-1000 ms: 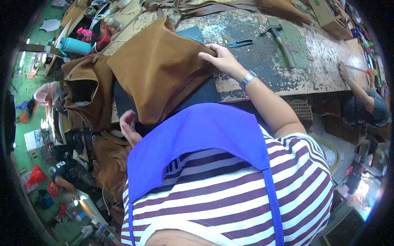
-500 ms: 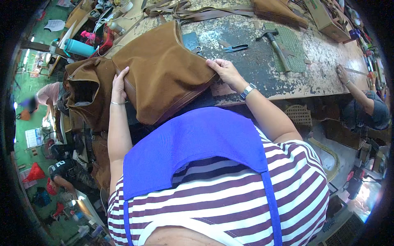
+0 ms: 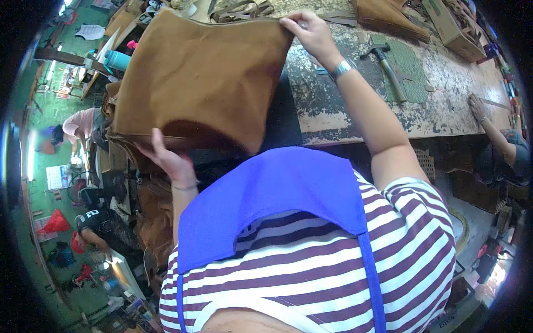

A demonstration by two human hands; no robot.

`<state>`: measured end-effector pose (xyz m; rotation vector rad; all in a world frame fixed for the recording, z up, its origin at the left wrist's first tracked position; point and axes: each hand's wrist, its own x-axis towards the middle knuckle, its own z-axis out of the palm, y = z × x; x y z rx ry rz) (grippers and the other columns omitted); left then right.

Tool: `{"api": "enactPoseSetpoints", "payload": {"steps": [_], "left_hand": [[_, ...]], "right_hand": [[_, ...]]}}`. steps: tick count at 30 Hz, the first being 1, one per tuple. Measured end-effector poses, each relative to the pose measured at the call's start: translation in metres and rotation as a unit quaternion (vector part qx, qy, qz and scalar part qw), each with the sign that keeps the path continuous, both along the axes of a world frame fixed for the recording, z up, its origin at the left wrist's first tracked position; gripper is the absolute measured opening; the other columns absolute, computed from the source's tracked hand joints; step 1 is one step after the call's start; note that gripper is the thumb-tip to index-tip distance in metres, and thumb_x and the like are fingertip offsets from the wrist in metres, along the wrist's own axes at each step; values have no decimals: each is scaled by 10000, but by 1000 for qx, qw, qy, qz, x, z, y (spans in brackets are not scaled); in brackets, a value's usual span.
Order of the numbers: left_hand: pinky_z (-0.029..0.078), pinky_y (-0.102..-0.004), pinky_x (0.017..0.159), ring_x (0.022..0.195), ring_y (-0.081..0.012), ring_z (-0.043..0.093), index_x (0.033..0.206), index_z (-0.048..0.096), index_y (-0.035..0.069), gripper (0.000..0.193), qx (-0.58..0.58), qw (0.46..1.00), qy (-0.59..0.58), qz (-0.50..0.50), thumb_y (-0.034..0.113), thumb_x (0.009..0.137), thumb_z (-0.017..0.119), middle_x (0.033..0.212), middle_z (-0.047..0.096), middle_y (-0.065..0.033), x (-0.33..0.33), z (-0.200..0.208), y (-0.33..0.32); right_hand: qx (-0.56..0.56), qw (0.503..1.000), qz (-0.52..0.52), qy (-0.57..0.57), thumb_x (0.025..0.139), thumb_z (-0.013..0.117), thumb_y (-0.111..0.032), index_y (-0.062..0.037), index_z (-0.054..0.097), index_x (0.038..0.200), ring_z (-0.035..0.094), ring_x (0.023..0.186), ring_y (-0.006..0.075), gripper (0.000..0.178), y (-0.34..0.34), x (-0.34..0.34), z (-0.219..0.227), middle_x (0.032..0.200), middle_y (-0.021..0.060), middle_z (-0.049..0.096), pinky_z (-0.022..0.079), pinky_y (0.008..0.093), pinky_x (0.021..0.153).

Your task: Hammering and aligning leather components for bag assembly.

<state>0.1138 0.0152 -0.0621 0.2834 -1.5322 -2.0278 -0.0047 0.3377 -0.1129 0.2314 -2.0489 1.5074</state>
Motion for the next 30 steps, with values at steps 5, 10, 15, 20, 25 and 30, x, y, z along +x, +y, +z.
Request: {"api": "enactPoseSetpoints", "payload": {"steps": [5, 10, 15, 20, 25, 30], "left_hand": [[363, -542, 970, 1231, -295, 359, 1436, 63, 220, 838, 94, 983, -107, -119, 178, 843, 653, 1398, 277, -86, 58, -106, 3], [304, -480, 951, 1269, -254, 278, 1439, 65, 190, 835, 44, 988, -146, 8, 287, 851, 650, 1433, 192, -95, 61, -122, -25], [175, -460, 1062, 1308, -243, 265, 1418, 201, 116, 611, -82, 983, -166, -1, 444, 948, 414, 1433, 236, -101, 35, -91, -65], [213, -467, 1026, 1237, -213, 368, 1370, 335, 137, 615, -14, 968, -238, -79, 556, 921, 365, 1367, 371, -71, 6, -97, -102], [395, -373, 870, 1076, -151, 484, 1368, 340, 161, 604, 39, 955, -223, -193, 548, 910, 411, 1258, 490, -31, 22, -119, -102], [421, -338, 825, 1085, -162, 500, 1392, 300, 176, 640, 10, 856, -320, -406, 577, 903, 398, 1266, 498, -37, 52, -103, -88]], "right_hand": [[33, 998, 50, 31, 839, 657, -169, -40, 621, 1000, 579, 940, 139, 209, -47, -2, 13, 930, 29, 635, 434, 270, 861], [349, 908, 231, -20, 838, 633, -261, -105, 636, 961, 572, 984, 230, 199, -100, 16, 23, 954, 53, 632, 360, 450, 956], [551, 771, 273, -164, 791, 647, -323, -116, 670, 895, 584, 996, 278, 233, -141, -1, 2, 927, 69, 645, 257, 679, 962], [508, 827, 219, -98, 862, 534, -263, -52, 625, 909, 615, 939, 323, 234, -149, -5, -17, 913, 147, 655, 307, 647, 941], [210, 954, 61, -206, 935, 431, -394, -37, 559, 936, 597, 890, 340, 380, -58, 36, -9, 905, 150, 632, 436, 458, 861], [133, 892, 97, -420, 818, 566, -560, 39, 415, 1302, 554, 1096, 302, 784, 1, 91, -40, 1155, 244, 568, 431, 330, 914]]}}
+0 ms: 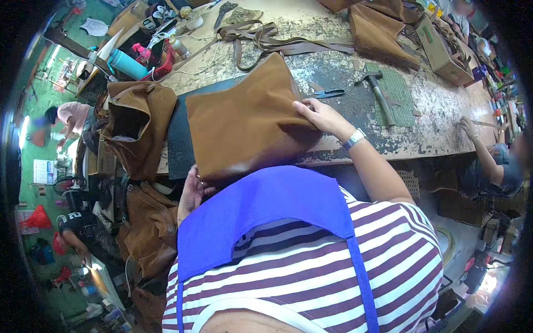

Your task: Hammering and aligning leather components for bag assembly.

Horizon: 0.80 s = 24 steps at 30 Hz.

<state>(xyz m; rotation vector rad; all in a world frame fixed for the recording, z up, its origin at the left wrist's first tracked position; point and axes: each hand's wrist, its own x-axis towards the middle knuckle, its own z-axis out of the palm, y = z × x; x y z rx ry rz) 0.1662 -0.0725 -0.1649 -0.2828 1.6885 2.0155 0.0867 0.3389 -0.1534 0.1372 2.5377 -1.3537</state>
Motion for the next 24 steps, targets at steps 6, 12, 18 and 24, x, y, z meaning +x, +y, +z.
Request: {"api": "enactPoseSetpoints", "payload": {"steps": [6, 12, 18, 24], "left_hand": [[397, -327, 920, 1131, -190, 494, 1396, 293, 74, 707, 70, 996, 35, 41, 592, 917, 332, 1332, 454, -87, -26, 0, 18], [407, -341, 938, 1096, -215, 512, 1272, 432, 10, 494, 43, 991, 45, 118, 271, 877, 572, 1227, 509, -111, -46, 14, 40], [429, -319, 900, 1045, -200, 537, 1221, 476, 6, 431, 34, 980, 125, 150, 87, 816, 600, 1149, 552, -106, -32, 25, 27], [411, -306, 922, 1055, -195, 533, 1239, 462, -24, 465, -25, 968, 214, 126, 82, 813, 612, 1180, 545, -106, -54, 53, 17]], "right_hand": [[-123, 991, 13, -59, 787, 669, -429, 44, 381, 1315, 534, 1110, 221, 765, -1, 5, 9, 1215, 201, 538, 410, 293, 938], [-178, 979, 81, 54, 838, 619, -117, 38, 406, 1285, 523, 1102, 165, 519, -15, 7, 36, 1197, 136, 555, 404, 288, 947], [-203, 970, 107, 80, 888, 535, -51, 38, 396, 1286, 500, 1097, 134, 431, -23, 3, 38, 1205, 100, 530, 393, 274, 953], [-271, 949, 69, 144, 903, 471, 7, 31, 396, 1283, 481, 1117, 129, 388, -41, 3, 43, 1208, 85, 513, 382, 272, 967]]}}
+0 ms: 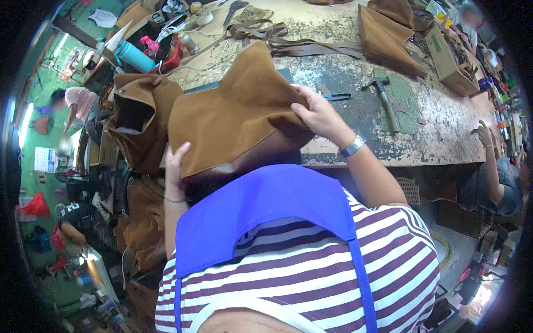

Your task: Hammering and aligning leather components for bag assembly.

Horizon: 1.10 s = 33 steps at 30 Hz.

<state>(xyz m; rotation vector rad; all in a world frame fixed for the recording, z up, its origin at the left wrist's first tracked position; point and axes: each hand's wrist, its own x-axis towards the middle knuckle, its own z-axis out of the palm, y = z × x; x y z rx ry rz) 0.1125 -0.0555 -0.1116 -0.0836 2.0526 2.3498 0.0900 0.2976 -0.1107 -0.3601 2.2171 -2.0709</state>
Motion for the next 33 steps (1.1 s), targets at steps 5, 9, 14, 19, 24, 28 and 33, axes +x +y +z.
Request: {"api": "enactPoseSetpoints", "payload": {"steps": [5, 9, 14, 19, 24, 28, 33], "left_hand": [[232, -461, 1075, 1323, -307, 295, 1433, 204, 68, 783, 233, 970, -61, 34, 638, 900, 263, 1473, 237, -157, -54, 59, -42], [214, -413, 1086, 1331, -287, 285, 1423, 227, 30, 695, -163, 969, 15, 184, 523, 944, 328, 1463, 256, -167, -34, 12, -46], [274, -312, 1053, 1278, -225, 362, 1318, 407, 8, 396, -251, 926, 159, 233, 184, 965, 441, 1385, 386, -128, 23, -23, -28], [401, -324, 936, 1129, -216, 490, 1135, 542, -3, 253, -351, 882, 234, 211, 58, 890, 541, 1302, 471, -121, 26, 11, 9], [415, -358, 925, 1048, -266, 557, 999, 608, 23, 200, -430, 857, 282, 47, 24, 800, 630, 1122, 591, -128, 7, 39, 46], [429, -364, 900, 1011, -257, 584, 966, 632, 51, 185, -497, 813, 299, -53, 64, 782, 652, 1073, 621, -108, -34, 51, 81], [445, -338, 875, 968, -252, 609, 964, 639, 53, 180, -483, 812, 295, -141, 86, 788, 653, 1035, 636, -115, -104, 45, 109]], "right_hand": [[-25, 997, -53, 43, 942, 456, -147, 2, 352, 1314, 451, 1165, 174, 414, -43, 17, -19, 1232, 137, 495, 363, 310, 986], [79, 952, 247, -162, 925, 524, -355, -21, 600, 1066, 585, 983, 160, 370, -41, 23, -6, 990, 84, 639, 443, 304, 879], [182, 981, 17, 67, 856, 619, -253, -47, 641, 1008, 646, 824, 184, 256, 9, -78, -34, 904, 106, 677, 502, 307, 759], [263, 953, -105, 105, 861, 621, -251, -33, 648, 1004, 626, 796, 154, 261, 51, -185, -53, 889, 86, 677, 492, 280, 734], [364, 913, -164, 80, 733, 594, -625, -92, 604, 1101, 590, 1004, 286, 647, 14, -243, -42, 1076, 151, 623, 460, 391, 859], [450, 861, -227, 74, 622, 612, -735, -132, 352, 1364, 460, 1195, 339, 991, -11, -272, -56, 1292, 174, 487, 354, 539, 969], [356, 909, -218, 6, 758, 623, -339, -173, 308, 1381, 533, 1123, 332, 718, -3, -303, -70, 1236, 175, 533, 361, 546, 963]]}}
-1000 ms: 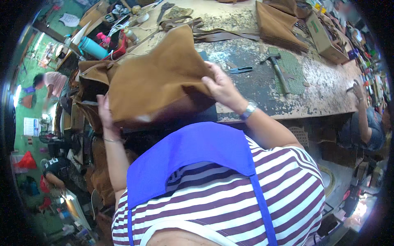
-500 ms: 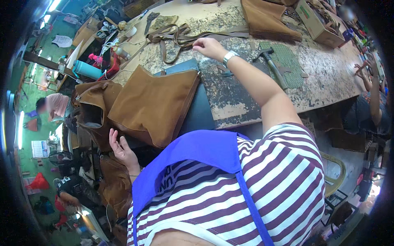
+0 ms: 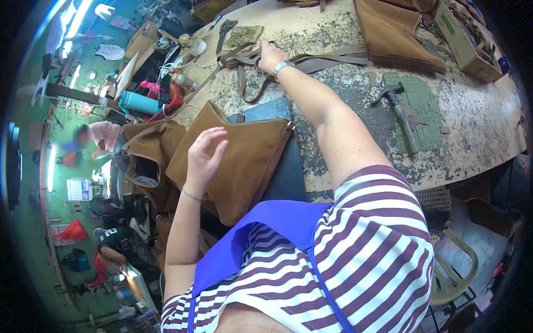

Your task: Hammering and aligning leather components for bag assembly.

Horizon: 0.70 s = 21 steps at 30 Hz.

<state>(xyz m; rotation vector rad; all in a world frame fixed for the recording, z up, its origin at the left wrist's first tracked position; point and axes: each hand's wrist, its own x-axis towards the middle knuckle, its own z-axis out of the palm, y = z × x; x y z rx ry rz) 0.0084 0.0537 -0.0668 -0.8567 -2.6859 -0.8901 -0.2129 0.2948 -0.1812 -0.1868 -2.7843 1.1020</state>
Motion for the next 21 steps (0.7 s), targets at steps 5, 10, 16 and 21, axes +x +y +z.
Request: {"api": "enactPoseSetpoints", "payload": {"steps": [5, 10, 16, 21], "left_hand": [[470, -289, 817, 910, -183, 610, 1034, 627, 6, 248, 86, 991, -93, 46, 101, 807, 650, 958, 652, -110, -85, -38, 9], [434, -365, 900, 1022, -212, 570, 1255, 479, 24, 464, 301, 816, -459, 180, 325, 909, 554, 1132, 592, -108, -144, -49, 68], [474, -387, 771, 876, -197, 581, 1387, 213, 60, 549, 572, 572, -566, 159, 226, 941, 488, 961, 574, -90, -199, -125, 47], [443, -261, 527, 610, -128, 509, 1377, 142, 59, 597, 531, 696, -434, 210, 44, 897, 496, 867, 574, -97, -156, -113, 95]], "right_hand": [[-219, 950, 74, 208, 743, 526, -81, -88, 588, 1125, 582, 745, 246, 387, 25, 29, -4, 827, 112, 581, 473, 347, 698], [-174, 929, 159, 285, 729, 516, 38, -46, 634, 981, 534, 749, 160, 290, 36, 97, 11, 823, 64, 541, 458, 279, 662], [-106, 881, 342, 309, 742, 632, -80, -95, 632, 957, 575, 827, 233, 215, 22, 149, 14, 903, 78, 554, 488, 332, 735], [-63, 928, 218, 297, 784, 643, -189, -127, 593, 1081, 600, 916, 281, 308, 41, 102, 14, 1089, 110, 561, 505, 363, 764]]}}
